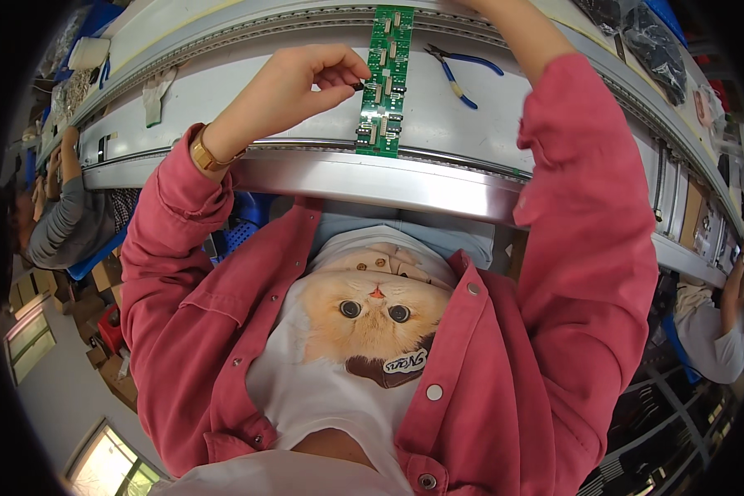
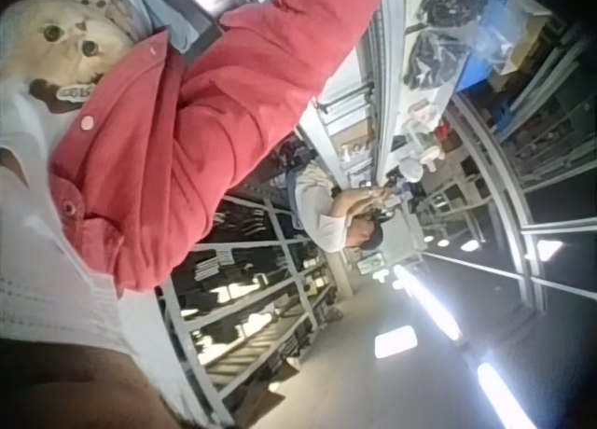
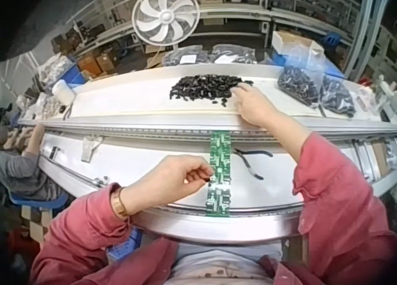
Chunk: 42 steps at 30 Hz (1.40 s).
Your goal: The person inserts small electronic components onto a circuit board by hand, pushes the assembled board down the conveyor track, and retrieves another circuit board to insert more components.
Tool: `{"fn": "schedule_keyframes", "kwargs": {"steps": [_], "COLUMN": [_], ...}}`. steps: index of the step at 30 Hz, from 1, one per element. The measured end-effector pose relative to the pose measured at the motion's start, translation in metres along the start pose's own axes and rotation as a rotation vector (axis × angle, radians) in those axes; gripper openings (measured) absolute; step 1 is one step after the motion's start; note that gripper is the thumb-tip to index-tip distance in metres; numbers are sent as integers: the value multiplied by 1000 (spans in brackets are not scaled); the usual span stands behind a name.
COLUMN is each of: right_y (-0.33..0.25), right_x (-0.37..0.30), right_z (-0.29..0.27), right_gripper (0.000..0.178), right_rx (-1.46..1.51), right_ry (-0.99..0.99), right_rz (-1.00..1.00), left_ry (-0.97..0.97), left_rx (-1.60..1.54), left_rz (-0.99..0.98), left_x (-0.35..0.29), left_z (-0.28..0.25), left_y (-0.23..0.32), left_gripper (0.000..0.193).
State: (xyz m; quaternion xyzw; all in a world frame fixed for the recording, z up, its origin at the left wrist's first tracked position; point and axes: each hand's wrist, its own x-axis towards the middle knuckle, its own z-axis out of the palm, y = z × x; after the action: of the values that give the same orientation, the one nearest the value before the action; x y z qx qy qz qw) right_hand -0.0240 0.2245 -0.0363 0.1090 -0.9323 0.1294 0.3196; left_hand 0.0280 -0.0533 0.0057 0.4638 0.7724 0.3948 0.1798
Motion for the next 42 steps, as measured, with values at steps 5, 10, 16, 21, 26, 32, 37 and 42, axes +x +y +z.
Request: {"fn": "schedule_keyframes", "kwargs": {"steps": [5,10,16,21,26,32,37,42], "right_y": [18,-2,-1,-1,-4,-20,-51,-78], "right_x": [13,19,15,10,9,13,-6,-41], "right_z": [21,-3,-3,-2,-6,-21,-57,-61], "right_gripper": [18,18,17,17,16,15,16,16], "right_rx": [-105,-184,-180,-136,-54,49,369,698], "right_ry": [-91,-220,-229,-166,-69,-46,-148,-519], "right_rz": [20,136,237,265,229,186,267,576], "left_ry": [10,37,43,51,40,-3,56,80], "left_rx": [90,240,327,356,377,447,437,564], "left_rz": [19,144,147,187,224,213,231,47], "left_x": [0,3,4,5,5,5,15,45], "left_z": [3,11,14,15,14,12,0,-39], "left_y": [0,-1,-2,-2,-3,0,4,-32], "left_gripper": [16,16,13,7,8,12,12,11]}}
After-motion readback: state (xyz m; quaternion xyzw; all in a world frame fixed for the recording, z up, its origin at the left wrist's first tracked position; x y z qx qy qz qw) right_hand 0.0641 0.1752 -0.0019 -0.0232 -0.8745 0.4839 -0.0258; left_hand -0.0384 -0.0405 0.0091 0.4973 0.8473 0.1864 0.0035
